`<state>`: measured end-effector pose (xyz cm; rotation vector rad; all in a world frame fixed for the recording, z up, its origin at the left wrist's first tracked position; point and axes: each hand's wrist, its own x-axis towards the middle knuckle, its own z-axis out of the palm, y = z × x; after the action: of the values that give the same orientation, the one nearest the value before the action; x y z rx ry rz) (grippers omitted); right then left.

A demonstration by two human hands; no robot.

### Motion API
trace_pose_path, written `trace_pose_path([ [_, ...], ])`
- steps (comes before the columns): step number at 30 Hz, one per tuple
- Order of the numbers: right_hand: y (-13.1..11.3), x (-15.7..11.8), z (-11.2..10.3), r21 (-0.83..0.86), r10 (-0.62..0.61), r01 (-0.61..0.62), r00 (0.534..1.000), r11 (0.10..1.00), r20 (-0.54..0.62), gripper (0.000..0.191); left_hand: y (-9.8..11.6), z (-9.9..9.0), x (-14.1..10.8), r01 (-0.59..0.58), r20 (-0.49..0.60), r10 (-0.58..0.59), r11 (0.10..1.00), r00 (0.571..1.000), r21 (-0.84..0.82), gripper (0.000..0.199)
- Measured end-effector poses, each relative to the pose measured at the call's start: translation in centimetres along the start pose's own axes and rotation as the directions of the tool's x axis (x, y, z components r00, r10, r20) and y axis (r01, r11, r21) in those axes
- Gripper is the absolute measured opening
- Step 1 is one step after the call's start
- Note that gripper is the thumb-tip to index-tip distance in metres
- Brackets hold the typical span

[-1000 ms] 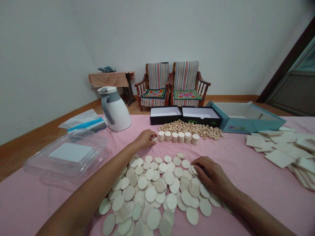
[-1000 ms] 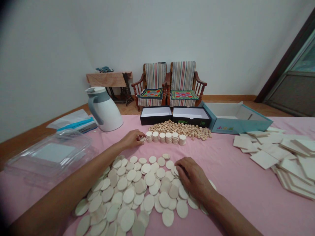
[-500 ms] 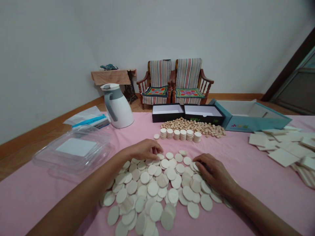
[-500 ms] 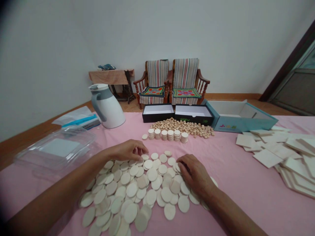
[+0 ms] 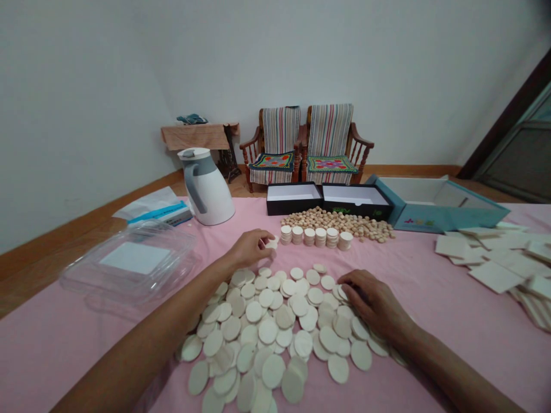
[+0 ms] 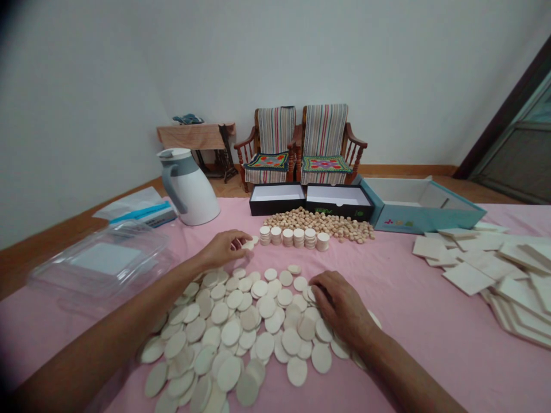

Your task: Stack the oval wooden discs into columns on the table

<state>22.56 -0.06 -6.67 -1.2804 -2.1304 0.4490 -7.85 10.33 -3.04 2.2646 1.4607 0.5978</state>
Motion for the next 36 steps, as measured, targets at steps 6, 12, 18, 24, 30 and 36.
trace_pose_path([
  [6, 0.0, 0.0, 0.0, 0.007, -0.010, 0.010, 1.000, 1.000, -0.007, 0.019, -1.7, 0.1, 2.1, 0.066, -0.138, -0.058, 0.996, 0.989, 0.054, 0.033],
  [12, 0.0, 0.1, 0.0, 0.000, -0.009, 0.009, 1.000, 1.000, -0.012, 0.019, -2.3, 0.6, 2.9, 0.089, -0.122, -0.082, 0.994, 0.989, 0.057, 0.028],
  [18, 0.0, 0.0, 0.0, -0.002, -0.006, 0.006, 1.000, 1.000, -0.003, 0.020, -2.4, 0.8, 3.2, 0.085, -0.125, -0.073, 0.992, 0.989, 0.090, 0.018],
  [24, 0.2, 0.0, 0.1, 0.012, -0.016, 0.016, 1.000, 1.000, -0.020, 0.020, -2.0, 1.1, 3.3, 0.081, -0.148, -0.056, 0.981, 0.987, 0.174, 0.025],
  [30, 0.2, -0.1, 0.1, 0.007, 0.000, 0.000, 1.000, 1.000, 0.006, 0.020, -1.7, 1.6, 3.3, 0.085, -0.130, -0.057, 0.973, 0.990, 0.216, 0.023],
  [36, 0.1, 0.0, 0.0, 0.000, -0.013, 0.013, 1.000, 1.000, 0.000, 0.020, -0.8, 0.2, 2.3, 0.055, -0.062, -0.045, 0.982, 0.997, 0.183, 0.029],
])
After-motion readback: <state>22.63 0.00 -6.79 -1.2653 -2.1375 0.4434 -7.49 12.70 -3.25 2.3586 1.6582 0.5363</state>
